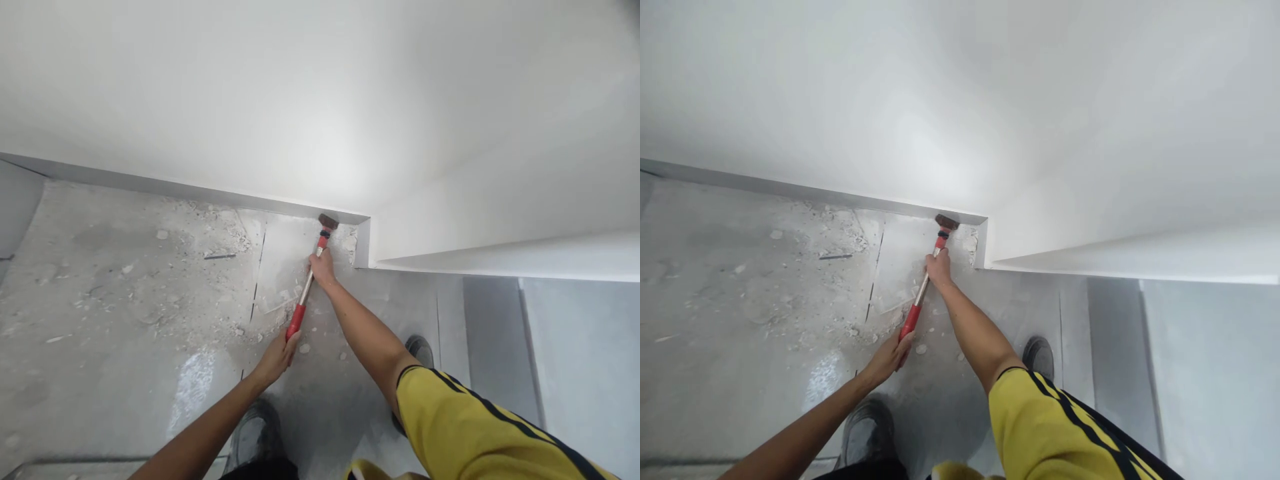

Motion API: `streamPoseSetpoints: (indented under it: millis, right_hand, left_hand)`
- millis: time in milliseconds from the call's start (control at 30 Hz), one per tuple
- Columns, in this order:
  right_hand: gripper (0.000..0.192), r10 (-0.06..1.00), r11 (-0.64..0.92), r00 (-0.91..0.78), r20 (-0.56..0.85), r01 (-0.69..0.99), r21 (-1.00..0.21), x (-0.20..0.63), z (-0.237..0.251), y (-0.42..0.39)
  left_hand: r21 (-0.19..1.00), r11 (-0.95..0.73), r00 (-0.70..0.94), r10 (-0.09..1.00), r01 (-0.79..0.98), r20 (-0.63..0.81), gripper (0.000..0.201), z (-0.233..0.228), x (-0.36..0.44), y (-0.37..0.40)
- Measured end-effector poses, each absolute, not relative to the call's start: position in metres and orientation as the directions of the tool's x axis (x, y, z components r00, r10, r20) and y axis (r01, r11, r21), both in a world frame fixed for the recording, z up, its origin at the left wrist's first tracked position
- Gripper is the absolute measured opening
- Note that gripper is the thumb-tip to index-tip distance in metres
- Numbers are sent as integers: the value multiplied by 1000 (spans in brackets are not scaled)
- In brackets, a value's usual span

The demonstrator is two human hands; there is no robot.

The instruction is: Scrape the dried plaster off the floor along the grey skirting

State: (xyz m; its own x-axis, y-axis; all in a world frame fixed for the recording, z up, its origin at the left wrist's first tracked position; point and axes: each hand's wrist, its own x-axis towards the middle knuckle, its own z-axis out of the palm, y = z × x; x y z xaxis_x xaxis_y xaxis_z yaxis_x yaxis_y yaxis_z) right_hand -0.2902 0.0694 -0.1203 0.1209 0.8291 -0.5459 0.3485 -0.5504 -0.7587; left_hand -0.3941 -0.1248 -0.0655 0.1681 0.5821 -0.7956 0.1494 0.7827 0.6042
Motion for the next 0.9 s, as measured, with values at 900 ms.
streamPoseSetpoints:
  millis: [900]
  right_hand:
    - [22,853,-521,120,-507,199,-830,-254,-82,94]
  left_hand:
    - [216,872,637,473,-440,-609,39,52,-370,-69]
